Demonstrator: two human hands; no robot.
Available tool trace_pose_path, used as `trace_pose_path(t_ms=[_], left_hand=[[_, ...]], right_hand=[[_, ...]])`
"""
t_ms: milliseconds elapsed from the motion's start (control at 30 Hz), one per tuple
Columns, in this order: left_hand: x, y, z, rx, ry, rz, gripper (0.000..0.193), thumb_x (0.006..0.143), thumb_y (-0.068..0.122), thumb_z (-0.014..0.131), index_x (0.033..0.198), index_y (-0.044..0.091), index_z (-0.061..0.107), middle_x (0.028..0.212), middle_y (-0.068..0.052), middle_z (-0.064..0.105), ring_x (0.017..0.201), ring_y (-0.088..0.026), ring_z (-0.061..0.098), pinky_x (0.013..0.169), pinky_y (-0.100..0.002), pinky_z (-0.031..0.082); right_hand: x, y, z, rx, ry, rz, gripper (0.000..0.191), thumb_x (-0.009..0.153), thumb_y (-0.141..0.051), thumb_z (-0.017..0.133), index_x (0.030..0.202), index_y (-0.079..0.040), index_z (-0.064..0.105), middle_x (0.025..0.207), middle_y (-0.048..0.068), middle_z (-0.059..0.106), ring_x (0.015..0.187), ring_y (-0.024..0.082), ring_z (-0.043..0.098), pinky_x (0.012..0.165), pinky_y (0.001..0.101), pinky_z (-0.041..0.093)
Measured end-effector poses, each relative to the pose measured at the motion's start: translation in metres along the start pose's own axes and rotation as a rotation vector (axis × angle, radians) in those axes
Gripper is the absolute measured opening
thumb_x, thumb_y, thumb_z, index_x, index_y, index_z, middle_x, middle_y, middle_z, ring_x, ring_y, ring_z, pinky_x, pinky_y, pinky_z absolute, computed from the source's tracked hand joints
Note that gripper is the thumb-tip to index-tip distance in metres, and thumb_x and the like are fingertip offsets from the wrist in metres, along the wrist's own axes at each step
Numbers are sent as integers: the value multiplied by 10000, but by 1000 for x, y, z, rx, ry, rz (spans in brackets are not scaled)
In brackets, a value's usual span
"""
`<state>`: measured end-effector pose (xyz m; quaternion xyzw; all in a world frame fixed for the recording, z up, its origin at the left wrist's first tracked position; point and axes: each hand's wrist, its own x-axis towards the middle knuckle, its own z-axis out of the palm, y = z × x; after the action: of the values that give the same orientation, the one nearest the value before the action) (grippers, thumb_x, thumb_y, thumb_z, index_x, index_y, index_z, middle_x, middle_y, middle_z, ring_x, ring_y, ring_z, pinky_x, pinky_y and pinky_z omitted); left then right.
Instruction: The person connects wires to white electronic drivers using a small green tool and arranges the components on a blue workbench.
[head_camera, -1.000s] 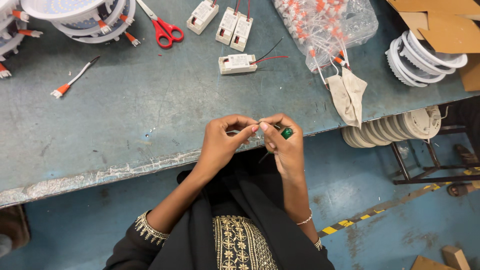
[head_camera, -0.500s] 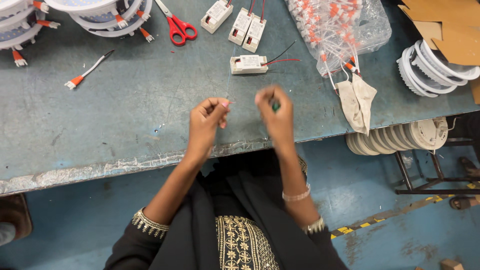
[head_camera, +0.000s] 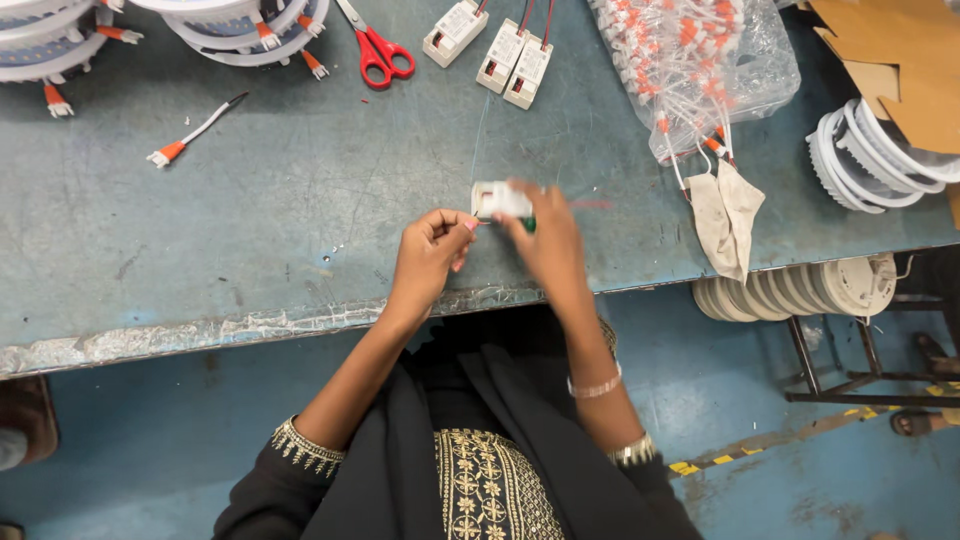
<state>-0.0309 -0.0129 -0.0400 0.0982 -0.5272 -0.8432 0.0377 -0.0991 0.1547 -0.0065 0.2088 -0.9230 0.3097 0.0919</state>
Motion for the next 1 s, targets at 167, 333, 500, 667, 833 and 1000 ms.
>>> trace_pose_path(t_ms=[167, 333, 500, 667, 833, 1000], left_hand=[[-9, -7, 2, 43, -72, 2, 134, 968, 96, 640, 1005, -25, 682, 788, -1, 640, 601, -31, 498, 536, -198, 396], [-19, -10, 7, 82, -101, -8, 156, 986, 131, 664, 1004, -22, 692, 719, 12, 595, 573, -29, 473, 519, -190, 367], [-22, -6, 10, 79, -100, -26, 185, 981, 170, 684, 997, -15, 690, 732, 14, 622, 584, -29, 506, 526, -184, 401], [-16, -4, 7, 19, -130, -5, 202, 955, 145, 704, 1046, -36, 704, 885, -11, 716, 732, -38, 622, 608, -192, 498], [-16, -10, 15, -89, -54, 38, 174, 974, 122, 711, 1038, -40, 717, 878, -32, 703, 717, -58, 611, 630, -206, 501], [-10, -8, 11, 162, 85, 56, 163, 956, 128, 686, 1009, -24, 706, 841, -39, 700, 700, -62, 626, 584, -241, 510]], right_hand=[[-41, -26, -31, 127, -89, 128, 437, 861, -195, 825, 1281, -156, 709, 888, 114, 550, 765, 257, 569, 692, 359, 483], [-52, -45, -42, 311, 13, 21, 275, 862, -56, 808, 1128, -93, 749, 824, 51, 527, 685, 127, 522, 635, 286, 449], [-53, -51, -33, 347, 133, -9, 120, 882, -19, 783, 996, -47, 759, 812, 37, 557, 661, 116, 533, 600, 289, 426], [-55, -47, -18, 434, 212, 4, 91, 888, 0, 778, 971, -17, 743, 810, 25, 546, 697, 103, 495, 626, 276, 406], [-56, -45, 2, 611, 211, 113, 54, 957, -25, 752, 944, 7, 710, 758, -12, 486, 693, 73, 406, 634, 253, 345], [-39, -28, -22, 1109, 84, 344, 105, 967, -89, 642, 888, -29, 608, 647, -26, 446, 521, 49, 364, 470, 219, 267]])
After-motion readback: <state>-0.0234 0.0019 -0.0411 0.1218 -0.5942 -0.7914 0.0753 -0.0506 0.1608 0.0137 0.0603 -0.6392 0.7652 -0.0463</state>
